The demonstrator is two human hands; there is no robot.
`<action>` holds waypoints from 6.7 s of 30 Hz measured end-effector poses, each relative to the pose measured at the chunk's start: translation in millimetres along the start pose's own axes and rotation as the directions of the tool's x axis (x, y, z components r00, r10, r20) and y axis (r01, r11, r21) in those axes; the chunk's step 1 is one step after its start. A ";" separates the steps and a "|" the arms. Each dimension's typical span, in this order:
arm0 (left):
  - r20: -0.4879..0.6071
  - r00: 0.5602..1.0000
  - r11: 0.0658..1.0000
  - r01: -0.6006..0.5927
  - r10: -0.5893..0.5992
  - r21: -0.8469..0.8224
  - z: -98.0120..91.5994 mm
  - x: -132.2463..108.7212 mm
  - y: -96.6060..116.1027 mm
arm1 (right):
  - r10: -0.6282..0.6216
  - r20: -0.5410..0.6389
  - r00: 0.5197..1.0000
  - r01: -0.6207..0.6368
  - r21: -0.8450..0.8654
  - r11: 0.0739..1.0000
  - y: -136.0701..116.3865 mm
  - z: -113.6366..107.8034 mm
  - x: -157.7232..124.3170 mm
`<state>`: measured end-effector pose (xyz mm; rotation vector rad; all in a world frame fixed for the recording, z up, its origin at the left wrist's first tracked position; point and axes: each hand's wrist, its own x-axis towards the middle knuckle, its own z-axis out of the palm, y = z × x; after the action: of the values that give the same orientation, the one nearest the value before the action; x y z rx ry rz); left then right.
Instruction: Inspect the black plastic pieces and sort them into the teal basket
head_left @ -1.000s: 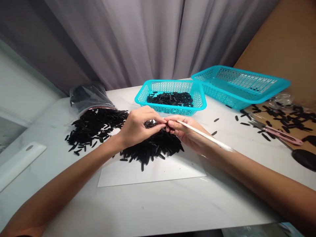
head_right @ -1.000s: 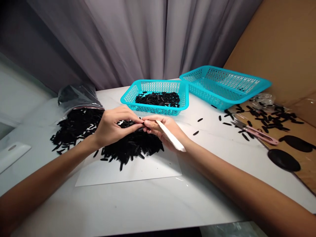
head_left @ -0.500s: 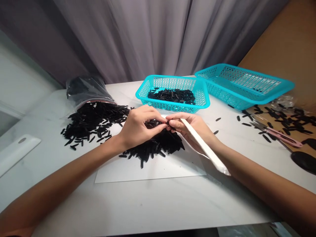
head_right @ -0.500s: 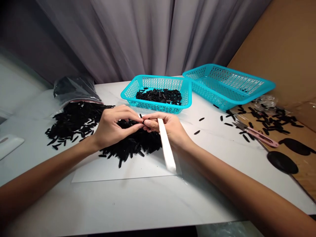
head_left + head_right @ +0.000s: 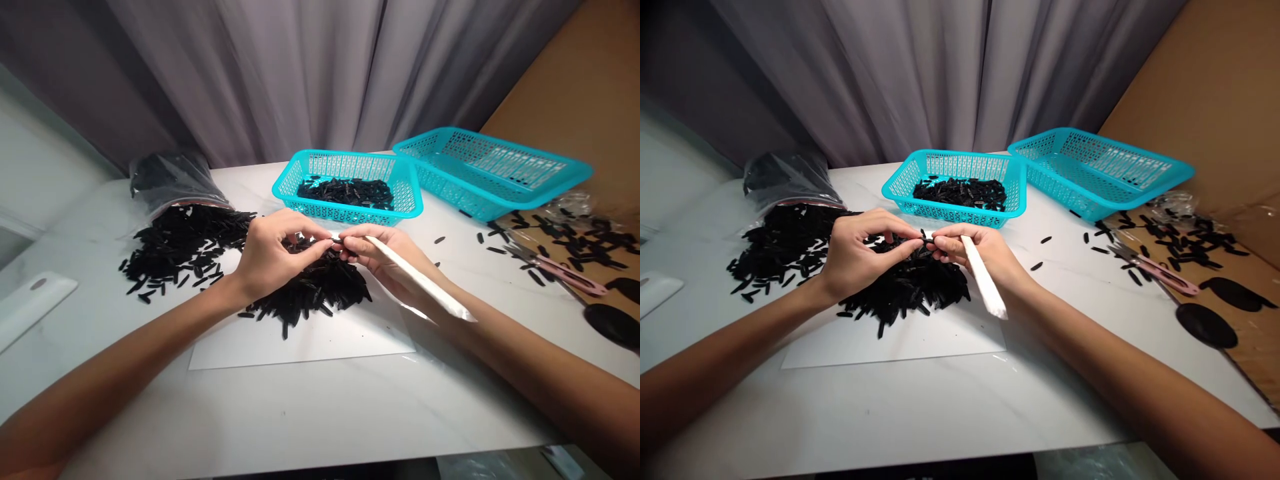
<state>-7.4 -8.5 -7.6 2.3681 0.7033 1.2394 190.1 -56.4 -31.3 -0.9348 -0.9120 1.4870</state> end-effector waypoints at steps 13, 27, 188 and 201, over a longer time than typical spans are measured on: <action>0.037 0.996 0.995 0.083 -0.081 -0.050 -2.3 -0.2 2.9 | 0.005 -0.016 1.000 -0.005 0.004 1.000 -8.2 4.0 -4.1; 0.306 0.805 0.702 0.593 -0.508 -0.395 -3.1 4.2 9.2 | -0.065 -0.052 0.997 0.064 -0.023 0.998 -6.2 5.1 -6.2; 0.311 0.816 0.794 0.562 -0.487 -0.232 -10.0 12.9 9.3 | 0.100 -0.010 0.995 -0.100 -0.026 0.995 -6.6 4.2 -7.6; 0.315 0.811 0.789 0.569 -0.493 -0.229 -9.3 13.4 8.6 | 0.120 0.001 0.993 -0.120 -0.017 0.993 -5.9 4.3 -7.6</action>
<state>-6.5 -6.6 10.7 1.8228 0.9350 0.7340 189.1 -63.6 -23.7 -1.0156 -0.8846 1.5844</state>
